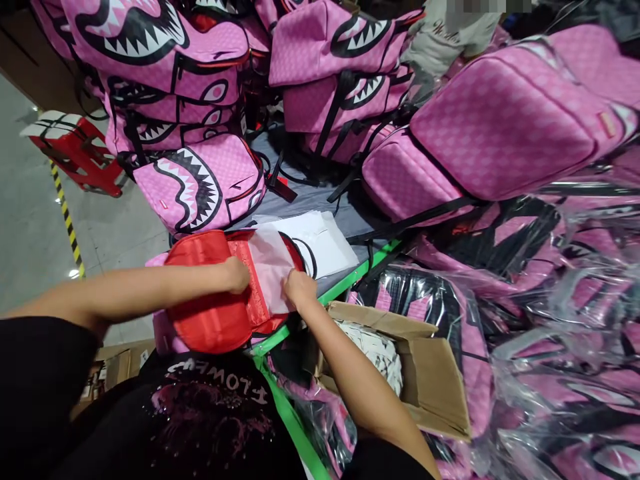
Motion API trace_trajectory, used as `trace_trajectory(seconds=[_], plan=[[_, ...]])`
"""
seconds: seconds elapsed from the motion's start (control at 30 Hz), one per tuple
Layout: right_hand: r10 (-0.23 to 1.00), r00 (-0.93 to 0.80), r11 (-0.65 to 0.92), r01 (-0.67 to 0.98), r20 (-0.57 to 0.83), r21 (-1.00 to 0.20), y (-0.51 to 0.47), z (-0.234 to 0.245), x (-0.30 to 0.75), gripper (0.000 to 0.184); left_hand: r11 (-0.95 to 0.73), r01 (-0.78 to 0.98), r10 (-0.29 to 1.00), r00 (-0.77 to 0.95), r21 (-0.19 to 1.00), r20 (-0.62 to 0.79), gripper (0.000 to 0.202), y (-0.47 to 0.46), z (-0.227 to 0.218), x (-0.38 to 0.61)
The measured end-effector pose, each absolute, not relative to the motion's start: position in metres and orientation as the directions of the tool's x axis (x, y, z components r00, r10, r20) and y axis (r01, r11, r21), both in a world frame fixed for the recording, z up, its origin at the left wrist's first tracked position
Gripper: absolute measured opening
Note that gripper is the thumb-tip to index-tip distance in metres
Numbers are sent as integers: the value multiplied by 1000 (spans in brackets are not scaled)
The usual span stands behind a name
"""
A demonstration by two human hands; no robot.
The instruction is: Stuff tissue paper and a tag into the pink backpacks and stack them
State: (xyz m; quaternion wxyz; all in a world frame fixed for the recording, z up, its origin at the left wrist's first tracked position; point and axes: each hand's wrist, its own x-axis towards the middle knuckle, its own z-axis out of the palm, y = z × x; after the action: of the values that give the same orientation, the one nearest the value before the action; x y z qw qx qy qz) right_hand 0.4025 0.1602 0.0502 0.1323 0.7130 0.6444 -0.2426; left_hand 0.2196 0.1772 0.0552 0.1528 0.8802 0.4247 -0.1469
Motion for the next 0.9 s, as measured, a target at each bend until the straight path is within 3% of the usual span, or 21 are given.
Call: trace_trajectory(seconds=[0.07,0.17,0.23,0.3,0.37,0.5,0.6,0.8,0.9], plan=[[802,-126,-130,917,-584,-376,162,44,406,34,-622,764,687,636,169,-351,19,186,39,242],[680,-444,-170,679,-584,-714,165,29,423,37,-646,741,683,669,186,-293,32,182,19,243],[673,-496,-213,580,-549,-786,172,19,435,39,-640,748,693,662,179,-287,38,176,6,231],[739,-475,-158,568,-479,-807,182,11,442,38,-637,751,693,656,171,-299,50,173,-6,221],[749,-508,31,669,-426,-743,193,6,443,40,-640,751,683,653,163,-327,63,173,-18,218],[618,-617,384,777,-487,-498,206,-2,431,24,-631,762,667,627,143,-402,71,178,-32,224],[628,-645,468,760,-436,-450,213,-7,422,26,-638,756,648,629,146,-429,71,180,-33,226],[620,-638,728,685,-457,32,229,-19,422,27,-625,771,647,598,121,-473,82,182,-31,231],[607,-705,777,623,-367,89,227,-8,433,26,-617,779,638,580,114,-507,85,186,-35,235]])
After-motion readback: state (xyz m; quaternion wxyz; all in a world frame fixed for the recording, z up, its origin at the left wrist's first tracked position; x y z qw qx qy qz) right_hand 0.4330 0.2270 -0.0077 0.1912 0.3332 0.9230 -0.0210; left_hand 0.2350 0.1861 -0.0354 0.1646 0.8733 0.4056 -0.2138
